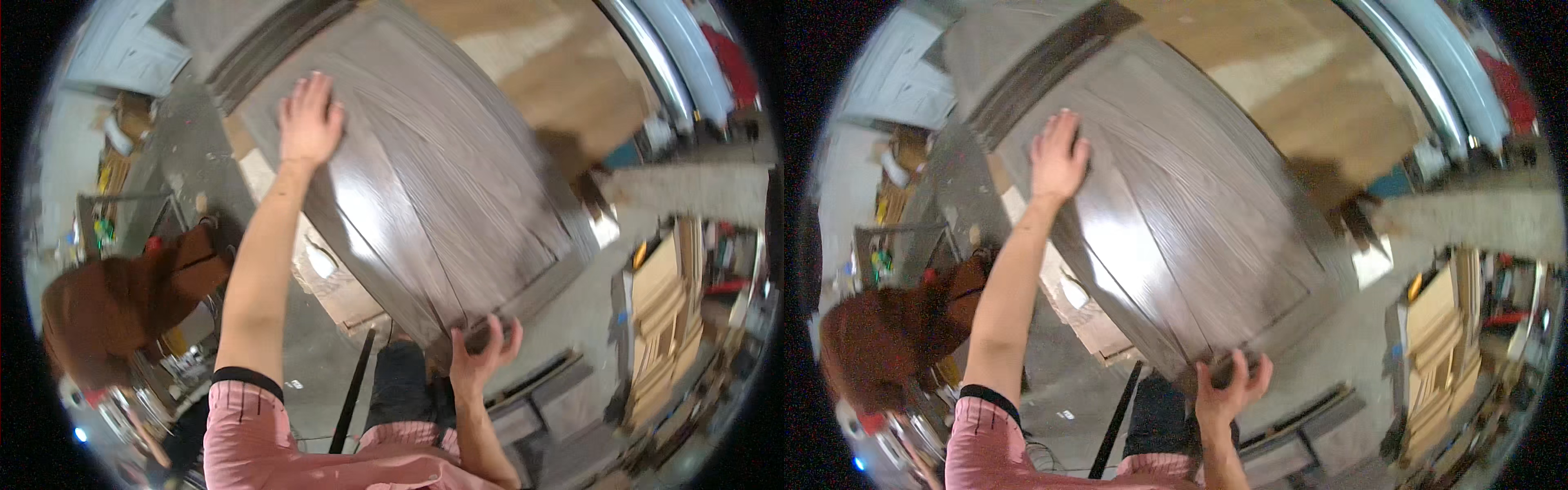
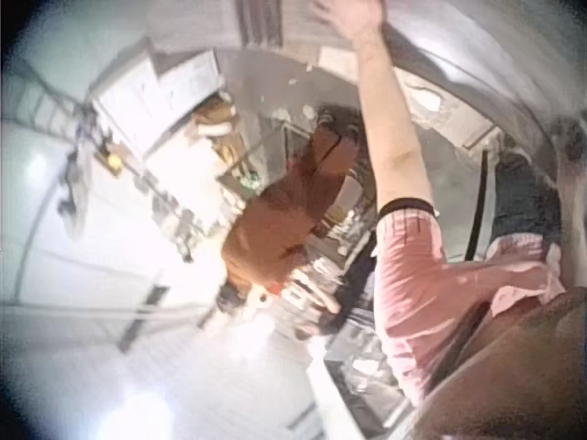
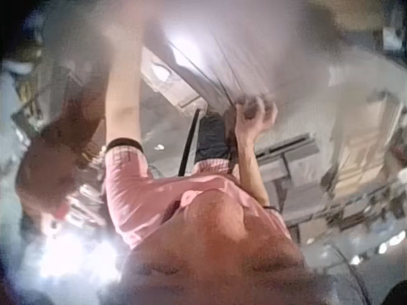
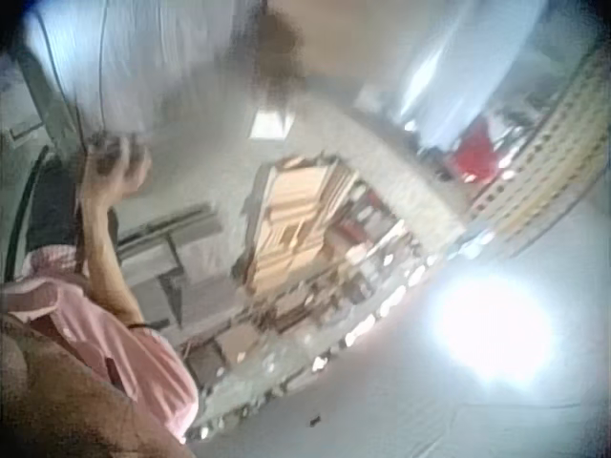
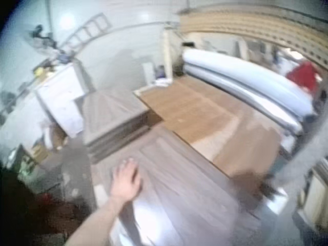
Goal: The person applies adhesive from a tube to a wooden cabinet door panel, aligns a thin wood strip onto the glued area, and presses it down by hand to bond them. The person repeats this process for multiple panels, occasionally wiping the surface with a cloth and moving completed panels to a stack.
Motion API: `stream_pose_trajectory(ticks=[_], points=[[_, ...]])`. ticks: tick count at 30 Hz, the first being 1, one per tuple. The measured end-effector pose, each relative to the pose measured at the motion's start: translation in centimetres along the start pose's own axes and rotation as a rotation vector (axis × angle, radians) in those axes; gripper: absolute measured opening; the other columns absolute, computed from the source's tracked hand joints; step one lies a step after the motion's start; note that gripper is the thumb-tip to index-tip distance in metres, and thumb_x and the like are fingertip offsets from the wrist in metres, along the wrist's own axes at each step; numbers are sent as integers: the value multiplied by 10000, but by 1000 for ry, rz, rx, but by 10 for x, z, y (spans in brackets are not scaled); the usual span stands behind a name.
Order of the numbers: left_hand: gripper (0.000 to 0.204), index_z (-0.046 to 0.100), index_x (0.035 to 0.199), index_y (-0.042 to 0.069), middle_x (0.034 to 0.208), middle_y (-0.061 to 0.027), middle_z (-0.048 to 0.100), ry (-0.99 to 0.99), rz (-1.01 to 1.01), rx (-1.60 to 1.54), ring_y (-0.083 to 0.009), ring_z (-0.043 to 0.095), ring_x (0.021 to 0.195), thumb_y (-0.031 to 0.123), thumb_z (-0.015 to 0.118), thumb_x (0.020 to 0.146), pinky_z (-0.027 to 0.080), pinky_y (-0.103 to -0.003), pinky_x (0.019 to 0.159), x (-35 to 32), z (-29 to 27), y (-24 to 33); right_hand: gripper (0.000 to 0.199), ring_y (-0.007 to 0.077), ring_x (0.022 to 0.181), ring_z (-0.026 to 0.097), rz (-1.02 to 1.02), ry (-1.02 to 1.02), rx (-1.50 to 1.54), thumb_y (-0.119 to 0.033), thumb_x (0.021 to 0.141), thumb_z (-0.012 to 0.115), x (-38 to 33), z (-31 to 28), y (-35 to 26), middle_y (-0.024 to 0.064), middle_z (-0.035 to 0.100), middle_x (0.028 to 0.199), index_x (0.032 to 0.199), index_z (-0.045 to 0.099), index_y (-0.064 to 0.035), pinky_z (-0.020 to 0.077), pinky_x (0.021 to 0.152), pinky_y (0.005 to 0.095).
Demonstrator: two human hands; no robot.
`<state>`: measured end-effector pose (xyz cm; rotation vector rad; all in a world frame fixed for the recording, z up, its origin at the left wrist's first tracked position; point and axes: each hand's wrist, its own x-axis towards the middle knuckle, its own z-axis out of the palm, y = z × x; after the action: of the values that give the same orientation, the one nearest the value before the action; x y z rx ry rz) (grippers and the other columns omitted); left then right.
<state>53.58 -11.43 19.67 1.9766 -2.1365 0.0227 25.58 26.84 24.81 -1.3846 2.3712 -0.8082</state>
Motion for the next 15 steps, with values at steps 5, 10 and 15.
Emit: stream_pose_trajectory(ticks=[5, 10, 15], points=[[581, 400, 1529, 132, 1642, -57, 318, -19, -59, -92, -280, 242, 1531, 386, 438, 1008, 143, -539, 1244, -6, -15, -12, 1224, 434, 1493, 192, 441, -93, 297, -325, 743, 909, -2, 5, -12, 284, 145, 1607, 1600, 71, -75, 155, 1229, 529], [586, 387, 1529, 140, 1639, -30, 328, -66, -72, -71, -263, 245, 1531, 388, 446, 1001, 142, -537, 1245, -4, -21, -9, 1259, 362, 1536, 85, 602, -226, 394, -232, 797, 869, 6, -1, -18, 263, 36, 1654, 1604, -75, -26, 89, 1241, 438], [598, 425, 1513, 153, 1629, -26, 346, -106, -39, -25, -265, 297, 1504, 418, 468, 978, 239, -567, 1197, 2, -27, -8, 1267, 359, 1539, 68, 575, -255, 425, -219, 800, 866, 10, -1, -9, 261, 17, 1656, 1601, -96, -29, 79, 1242, 443]])
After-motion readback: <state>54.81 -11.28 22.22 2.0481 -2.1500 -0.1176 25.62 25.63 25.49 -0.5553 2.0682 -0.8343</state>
